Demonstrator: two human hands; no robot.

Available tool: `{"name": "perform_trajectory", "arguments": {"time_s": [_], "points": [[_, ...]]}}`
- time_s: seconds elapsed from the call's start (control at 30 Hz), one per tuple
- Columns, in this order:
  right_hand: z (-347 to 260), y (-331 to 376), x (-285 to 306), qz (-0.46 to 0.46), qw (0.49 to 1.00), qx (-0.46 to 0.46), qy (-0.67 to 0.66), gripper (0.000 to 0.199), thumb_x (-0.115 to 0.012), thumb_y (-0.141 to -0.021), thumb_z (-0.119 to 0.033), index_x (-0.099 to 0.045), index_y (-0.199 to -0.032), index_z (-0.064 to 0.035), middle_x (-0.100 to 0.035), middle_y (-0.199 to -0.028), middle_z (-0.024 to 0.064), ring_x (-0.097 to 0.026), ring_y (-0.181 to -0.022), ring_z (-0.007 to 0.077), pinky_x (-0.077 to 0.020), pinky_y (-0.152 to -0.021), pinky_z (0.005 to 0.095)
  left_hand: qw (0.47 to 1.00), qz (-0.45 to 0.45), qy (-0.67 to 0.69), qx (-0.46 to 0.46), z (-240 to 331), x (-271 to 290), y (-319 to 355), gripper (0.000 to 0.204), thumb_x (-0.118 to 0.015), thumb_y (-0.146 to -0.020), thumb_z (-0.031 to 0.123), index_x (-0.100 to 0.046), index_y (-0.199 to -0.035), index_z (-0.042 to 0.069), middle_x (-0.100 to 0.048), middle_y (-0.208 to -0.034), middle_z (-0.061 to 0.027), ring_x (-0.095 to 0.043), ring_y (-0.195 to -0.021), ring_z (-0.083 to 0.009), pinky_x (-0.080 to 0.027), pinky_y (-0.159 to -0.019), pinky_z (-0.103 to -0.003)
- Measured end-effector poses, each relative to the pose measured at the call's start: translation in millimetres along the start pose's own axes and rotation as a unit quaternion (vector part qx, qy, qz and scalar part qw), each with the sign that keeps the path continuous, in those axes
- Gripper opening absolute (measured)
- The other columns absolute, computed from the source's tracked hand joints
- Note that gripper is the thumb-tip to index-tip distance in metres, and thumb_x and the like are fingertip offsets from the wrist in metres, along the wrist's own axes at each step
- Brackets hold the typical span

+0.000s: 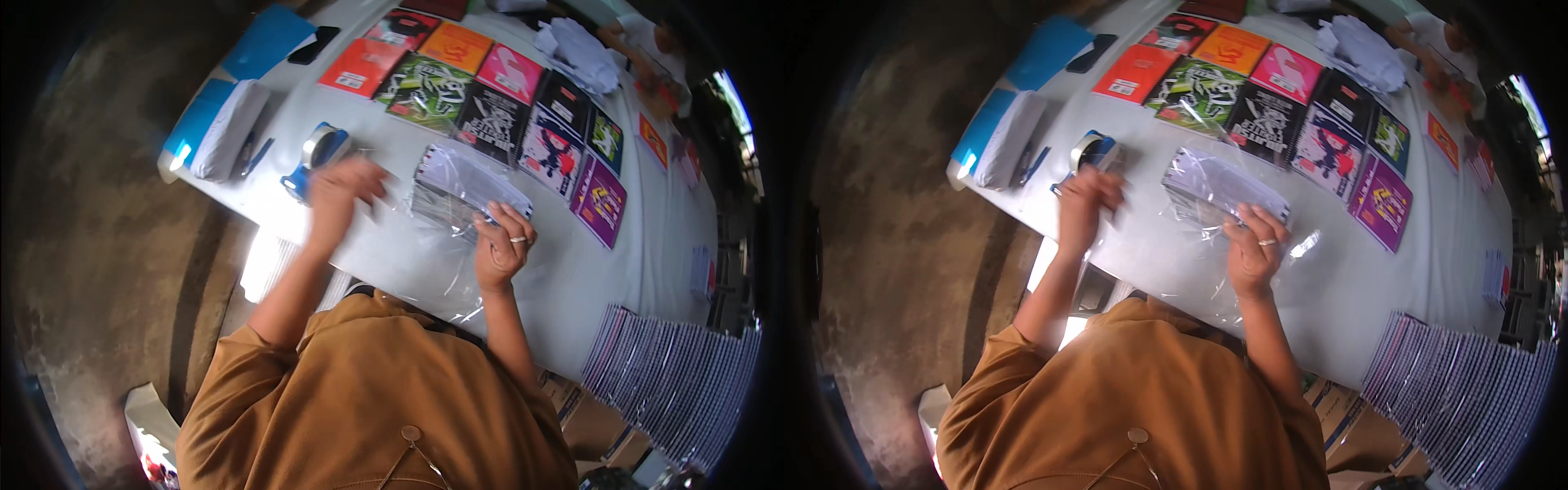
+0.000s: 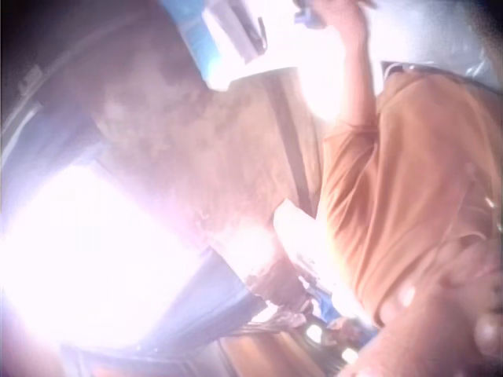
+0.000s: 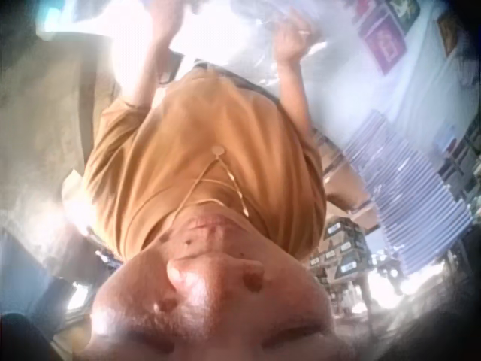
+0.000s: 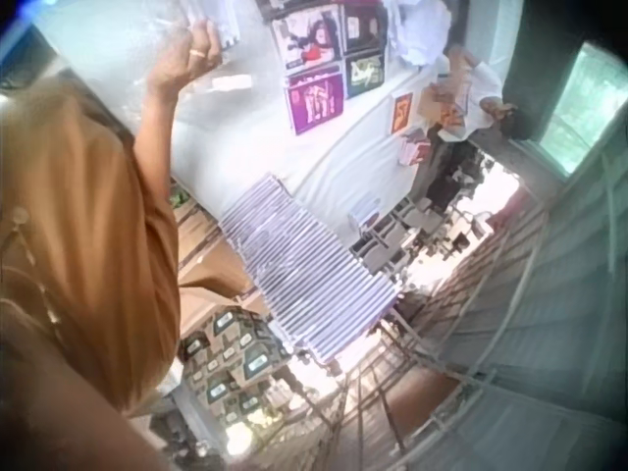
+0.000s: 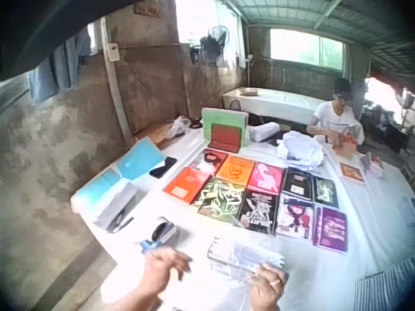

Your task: The person gathers notebooks from a table, places them into a plastic bag, and seals the bag with adhesive tape.

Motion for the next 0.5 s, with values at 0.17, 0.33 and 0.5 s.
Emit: {"name": "perform_trajectory", "arguments": {"time_s": [0.17, 0.33, 0.5], "points": [[0, -2, 13, -0.040, 0.999, 0.013, 0.017, 0.029, -0.070, -0.067, 0.001, -0.066, -0.091, -0.0143, -0.063, -0.106, 0.0027, -0.055, -0.101, 0.0206, -0.0394, -0.086, 0.0327, 0.961, -0.061, -0.047, 0.267, -55, -95, 33, 0.038, -0.066, -0.083, 0.035, -0.059, -0.062, 0.004, -0.053, -0.050, -0.0026, -0.047, -0.041, -0.0068, -0.034, -0.036, -0.021], [-41, -61, 30, -0.318, 0.941, -0.042, 0.109, 0.044, -0.064, -0.068, -0.008, -0.059, -0.112, -0.0084, -0.055, -0.121, 0.0063, -0.048, -0.108, 0.0235, -0.0368, -0.087, 0.0404, 0.928, 0.043, -0.182, 0.323, -124, -56, 38, 0.047, -0.071, -0.077, 0.044, -0.055, -0.053, 0.007, -0.052, -0.049, -0.0010, -0.043, -0.041, -0.0060, -0.033, -0.038, -0.023], [-19, -85, -32, -0.348, 0.918, -0.174, 0.074, 0.056, -0.074, -0.064, -0.014, -0.055, -0.115, -0.0021, -0.056, -0.114, 0.0145, -0.051, -0.107, 0.0336, -0.0368, -0.095, 0.0402, 0.887, -0.236, -0.079, 0.388, -113, -101, 82, 0.036, -0.059, -0.087, 0.039, -0.065, -0.078, 0.005, -0.062, -0.067, -0.0025, -0.053, -0.056, -0.0087, -0.042, -0.052, -0.025]]}}
Point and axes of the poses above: each hand's wrist, its own y-axis away from the middle knuckle, its own x-axis out of the back of the hand, z = x × y, the point moved 2 cm from there along -y, towards the middle knuckle
